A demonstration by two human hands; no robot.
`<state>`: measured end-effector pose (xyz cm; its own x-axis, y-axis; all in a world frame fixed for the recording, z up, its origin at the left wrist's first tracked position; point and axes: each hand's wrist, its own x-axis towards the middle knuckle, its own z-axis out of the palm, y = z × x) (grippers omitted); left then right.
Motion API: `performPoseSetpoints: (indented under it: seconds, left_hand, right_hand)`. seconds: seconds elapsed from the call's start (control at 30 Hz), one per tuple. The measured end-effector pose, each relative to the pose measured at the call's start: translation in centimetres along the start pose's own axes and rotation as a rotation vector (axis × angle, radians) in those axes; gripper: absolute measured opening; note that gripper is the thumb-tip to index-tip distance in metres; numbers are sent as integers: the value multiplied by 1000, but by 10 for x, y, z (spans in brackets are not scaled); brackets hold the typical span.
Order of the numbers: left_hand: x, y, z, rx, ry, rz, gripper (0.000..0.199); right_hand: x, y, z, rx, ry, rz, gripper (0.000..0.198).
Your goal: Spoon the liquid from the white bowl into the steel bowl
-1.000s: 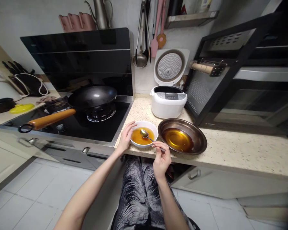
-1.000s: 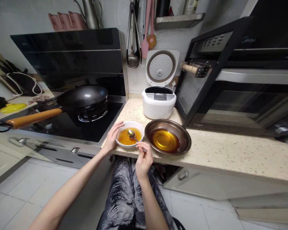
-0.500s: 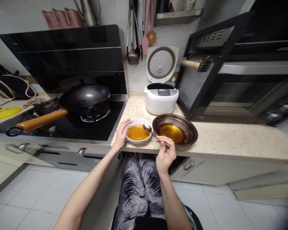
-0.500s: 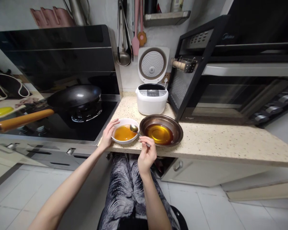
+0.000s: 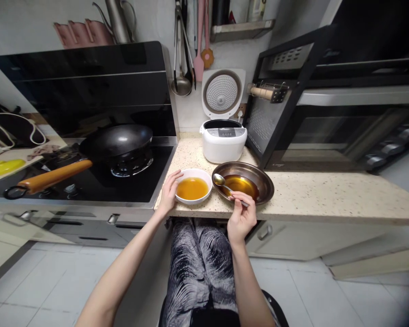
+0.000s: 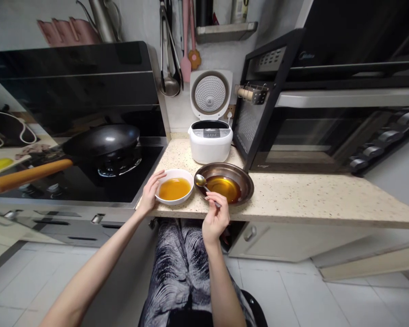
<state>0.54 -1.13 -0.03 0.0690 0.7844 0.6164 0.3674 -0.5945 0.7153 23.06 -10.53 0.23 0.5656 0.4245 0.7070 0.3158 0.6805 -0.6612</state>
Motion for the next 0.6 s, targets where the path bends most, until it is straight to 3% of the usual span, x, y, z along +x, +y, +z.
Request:
performPoseSetpoints:
  seconds: [0.23, 0.6]
  left_hand:
    - [0, 0, -1, 15, -6, -3, 42]
    - [1, 0, -1, 14, -11, 7, 42]
  right_hand:
    - [2, 4, -5, -60, -23, -43, 12]
    - [8, 11, -14, -205, -300, -383, 25]
